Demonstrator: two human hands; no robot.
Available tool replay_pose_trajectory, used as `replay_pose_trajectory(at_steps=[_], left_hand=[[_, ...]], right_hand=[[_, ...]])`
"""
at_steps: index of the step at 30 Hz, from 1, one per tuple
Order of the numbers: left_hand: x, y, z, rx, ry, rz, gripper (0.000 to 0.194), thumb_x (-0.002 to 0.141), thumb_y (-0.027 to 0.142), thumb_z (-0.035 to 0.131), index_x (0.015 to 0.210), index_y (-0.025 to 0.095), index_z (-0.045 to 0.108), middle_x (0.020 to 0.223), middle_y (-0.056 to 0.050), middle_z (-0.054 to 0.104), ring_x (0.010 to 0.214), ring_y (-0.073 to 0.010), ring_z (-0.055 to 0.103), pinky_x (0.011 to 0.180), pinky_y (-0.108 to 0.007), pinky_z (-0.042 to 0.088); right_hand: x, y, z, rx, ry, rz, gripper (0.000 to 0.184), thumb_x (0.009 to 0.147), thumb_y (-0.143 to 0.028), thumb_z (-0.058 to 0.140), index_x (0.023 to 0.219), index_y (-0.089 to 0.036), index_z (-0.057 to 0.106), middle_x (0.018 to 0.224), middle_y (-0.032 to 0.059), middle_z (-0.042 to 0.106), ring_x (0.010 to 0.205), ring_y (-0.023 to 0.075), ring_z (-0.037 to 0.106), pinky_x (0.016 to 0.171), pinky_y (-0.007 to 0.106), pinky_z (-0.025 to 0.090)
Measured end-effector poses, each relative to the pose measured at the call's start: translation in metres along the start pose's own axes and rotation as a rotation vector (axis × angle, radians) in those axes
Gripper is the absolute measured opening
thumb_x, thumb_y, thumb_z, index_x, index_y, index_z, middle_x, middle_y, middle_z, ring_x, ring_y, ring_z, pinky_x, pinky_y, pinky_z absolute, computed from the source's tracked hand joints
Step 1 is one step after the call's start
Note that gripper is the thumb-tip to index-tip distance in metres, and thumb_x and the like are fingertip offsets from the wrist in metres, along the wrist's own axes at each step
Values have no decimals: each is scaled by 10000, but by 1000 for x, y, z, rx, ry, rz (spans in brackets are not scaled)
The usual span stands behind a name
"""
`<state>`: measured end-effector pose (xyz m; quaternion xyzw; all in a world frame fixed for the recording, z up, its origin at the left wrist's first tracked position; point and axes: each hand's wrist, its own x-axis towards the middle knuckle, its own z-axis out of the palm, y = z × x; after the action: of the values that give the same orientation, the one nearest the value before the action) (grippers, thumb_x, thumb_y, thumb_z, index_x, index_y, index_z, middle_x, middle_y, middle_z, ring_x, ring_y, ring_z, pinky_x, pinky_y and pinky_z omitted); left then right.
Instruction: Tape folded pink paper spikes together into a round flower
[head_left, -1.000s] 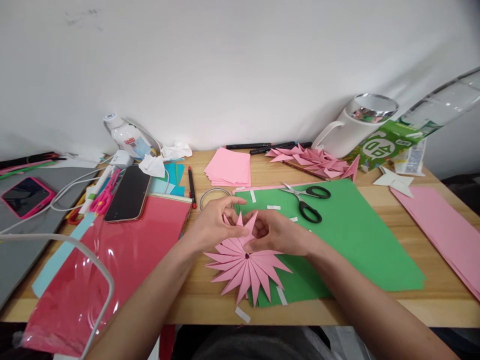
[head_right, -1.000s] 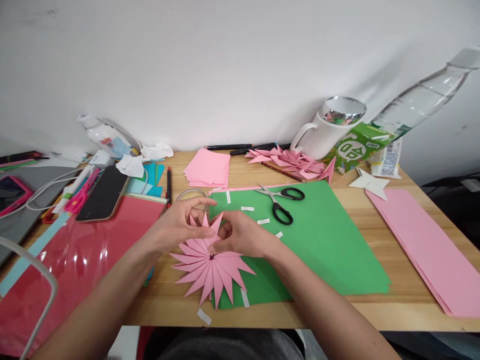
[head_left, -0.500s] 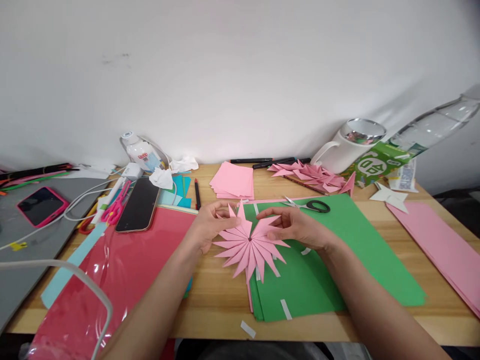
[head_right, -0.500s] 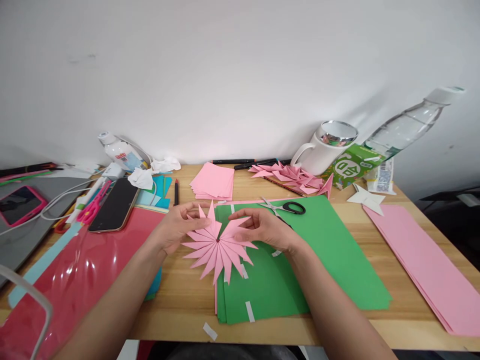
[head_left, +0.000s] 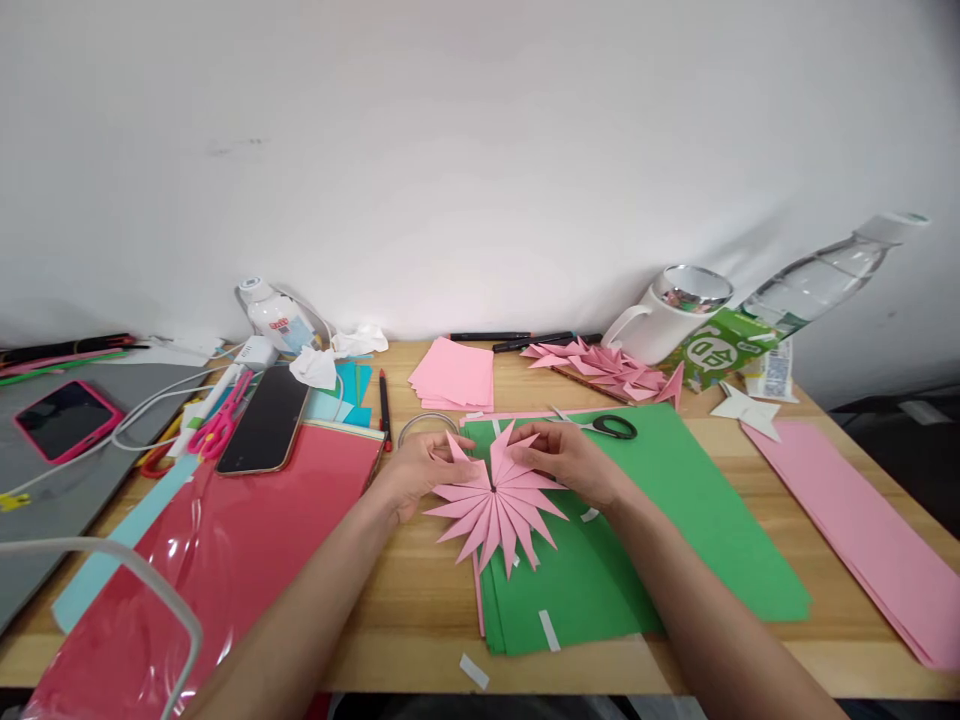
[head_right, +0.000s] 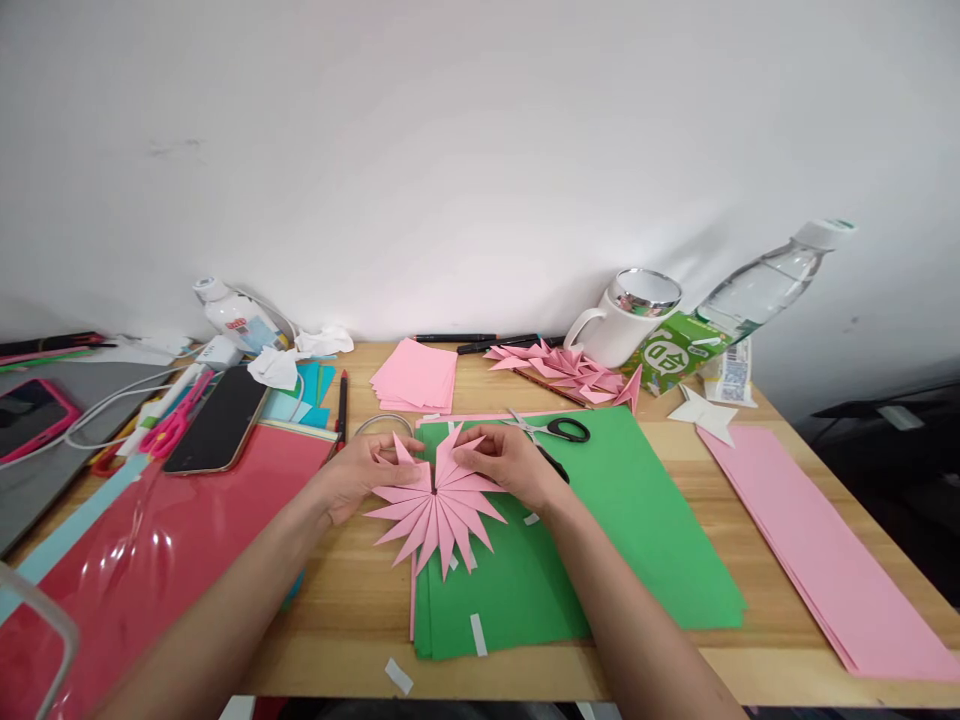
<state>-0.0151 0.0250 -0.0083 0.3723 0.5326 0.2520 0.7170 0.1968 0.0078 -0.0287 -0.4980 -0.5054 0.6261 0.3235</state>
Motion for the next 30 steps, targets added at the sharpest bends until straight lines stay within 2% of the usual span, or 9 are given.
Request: replay_pose_trajectory(at_steps=[3, 8, 12, 16, 19, 21, 23, 26, 30], left_hand=[[2, -2, -2, 16, -2, 2, 568, 365, 236, 909, 870, 116, 679, 657, -21, 695, 594, -128, 628, 577, -223, 466], [4, -3, -2, 12, 23, 21, 519, 314, 234, 915, 757, 98, 683, 613, -24, 693, 559, -119, 618, 558, -216, 466], [4, -2, -3, 1, 33, 54, 469, 333, 240, 911, 716, 92, 685, 622, -36, 704, 579, -128, 632, 579, -224, 479], [4, -2, -5, 3, 44, 48, 447, 366, 245, 902, 729, 100, 687, 601, -26, 696, 552, -118, 620, 542, -208, 461], [3, -1, -5, 12, 45, 46, 448, 384, 250, 898, 747, 105, 679, 582, -13, 682, 529, -106, 605, 510, -191, 445], [2, 1, -4, 16, 36, 47, 455, 395, 255, 893, 765, 114, 669, 587, -1, 675, 522, -103, 600, 492, -187, 443], [2, 2, -4, 31, 27, 48, 439, 419, 274, 885, 763, 125, 656, 571, 20, 650, 488, -91, 577, 460, -182, 431], [3, 1, -5, 73, 26, 75, 388, 478, 318, 859, 736, 131, 637, 544, 40, 606, 443, -77, 544, 423, -177, 410], [6, -2, -7, 103, 31, 109, 375, 511, 340, 840, 741, 135, 626, 571, 38, 597, 454, -87, 556, 419, -184, 418]], right_hand=[[1, 3, -1, 67, 16, 0, 423, 682, -500, 726, 880, -138, 638, 569, -48, 518, 488, 65, 376, 468, 207, 238], [2, 3, -1, 116, 14, 8, 471, 666, -513, 733, 947, -151, 623, 579, -50, 540, 490, 75, 417, 480, 212, 282], [3, 1, 2, 174, 84, -13, 460, 653, -574, 708, 825, -158, 613, 668, -24, 567, 557, 91, 474, 520, 225, 359], [5, 4, 1, 114, 140, 22, 441, 660, -585, 685, 694, -166, 549, 600, -45, 496, 503, 75, 421, 464, 212, 313], [3, 3, -2, 45, 110, 40, 391, 694, -530, 676, 803, -173, 561, 549, -70, 452, 457, 64, 369, 428, 200, 248], [0, -1, -6, -2, 67, 2, 374, 722, -472, 675, 919, -170, 574, 553, -76, 457, 460, 61, 370, 436, 194, 253], [-3, -4, -9, -41, 11, -19, 397, 700, -406, 715, 983, -160, 585, 619, -50, 521, 513, 69, 440, 474, 197, 318], [-6, -8, -13, -65, -49, -32, 497, 576, -295, 814, 999, -153, 596, 769, -2, 585, 673, 115, 551, 600, 234, 437], [-7, -8, -15, -98, -56, -54, 533, 509, -209, 840, 982, -165, 599, 838, -4, 574, 743, 125, 572, 706, 268, 485]])
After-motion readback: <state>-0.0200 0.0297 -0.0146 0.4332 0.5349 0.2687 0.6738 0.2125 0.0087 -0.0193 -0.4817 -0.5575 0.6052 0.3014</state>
